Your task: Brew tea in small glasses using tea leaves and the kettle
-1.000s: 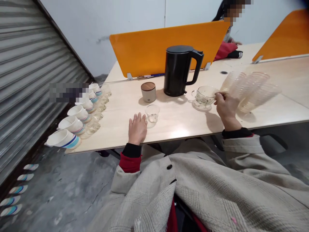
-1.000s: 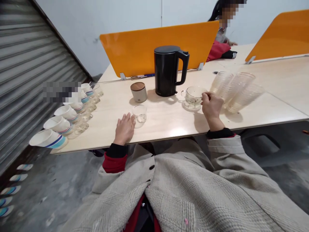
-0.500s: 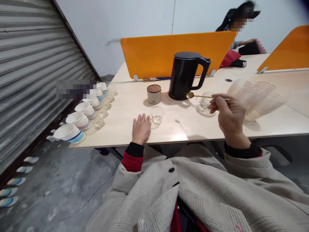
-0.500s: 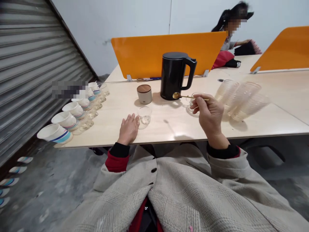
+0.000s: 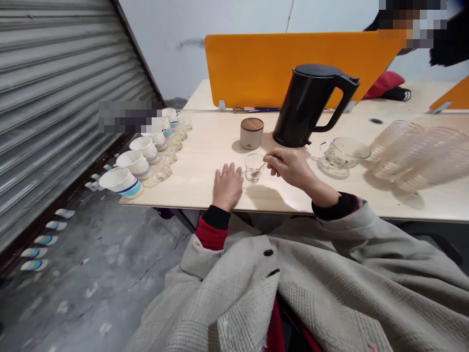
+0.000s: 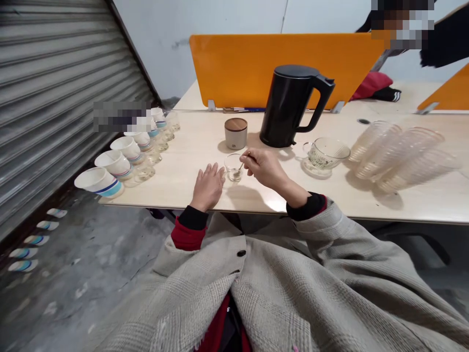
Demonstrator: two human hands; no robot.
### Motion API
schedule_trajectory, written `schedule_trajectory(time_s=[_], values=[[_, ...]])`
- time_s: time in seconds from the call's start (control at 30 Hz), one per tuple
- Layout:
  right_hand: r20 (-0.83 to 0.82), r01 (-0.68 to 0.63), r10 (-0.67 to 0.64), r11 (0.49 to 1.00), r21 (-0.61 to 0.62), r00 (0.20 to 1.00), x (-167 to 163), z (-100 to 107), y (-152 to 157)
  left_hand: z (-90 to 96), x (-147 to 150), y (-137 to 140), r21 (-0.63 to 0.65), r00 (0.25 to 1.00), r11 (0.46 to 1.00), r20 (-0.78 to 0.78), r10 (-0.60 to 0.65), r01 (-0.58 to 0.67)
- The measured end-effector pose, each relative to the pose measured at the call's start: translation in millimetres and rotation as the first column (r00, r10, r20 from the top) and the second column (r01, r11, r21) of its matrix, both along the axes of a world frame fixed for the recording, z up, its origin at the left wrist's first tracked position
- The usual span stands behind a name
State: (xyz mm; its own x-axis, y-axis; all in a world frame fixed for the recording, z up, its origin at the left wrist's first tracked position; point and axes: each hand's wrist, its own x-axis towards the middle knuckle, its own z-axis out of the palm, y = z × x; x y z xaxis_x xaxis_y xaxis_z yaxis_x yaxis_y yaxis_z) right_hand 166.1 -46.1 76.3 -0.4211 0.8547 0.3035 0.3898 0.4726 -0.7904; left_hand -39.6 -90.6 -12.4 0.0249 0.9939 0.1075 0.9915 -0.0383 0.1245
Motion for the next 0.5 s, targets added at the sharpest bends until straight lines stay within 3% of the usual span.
schedule_trajectory(time_s=[0.1, 0.5], values=[[-0.024, 0.040, -0.041, 0.998, -0.038, 0.999, -2, -5, 3, 1.6, 0, -1, 0.002, 1.000, 1.000, 0.005, -0.003, 0.003], [-0.071, 0.098, -0.096, 0.995, 0.023, 0.993, -2, -10, 1, 2.1, 0, -1, -0.018, 1.000, 1.000, 0.001, 0.002, -0.002]])
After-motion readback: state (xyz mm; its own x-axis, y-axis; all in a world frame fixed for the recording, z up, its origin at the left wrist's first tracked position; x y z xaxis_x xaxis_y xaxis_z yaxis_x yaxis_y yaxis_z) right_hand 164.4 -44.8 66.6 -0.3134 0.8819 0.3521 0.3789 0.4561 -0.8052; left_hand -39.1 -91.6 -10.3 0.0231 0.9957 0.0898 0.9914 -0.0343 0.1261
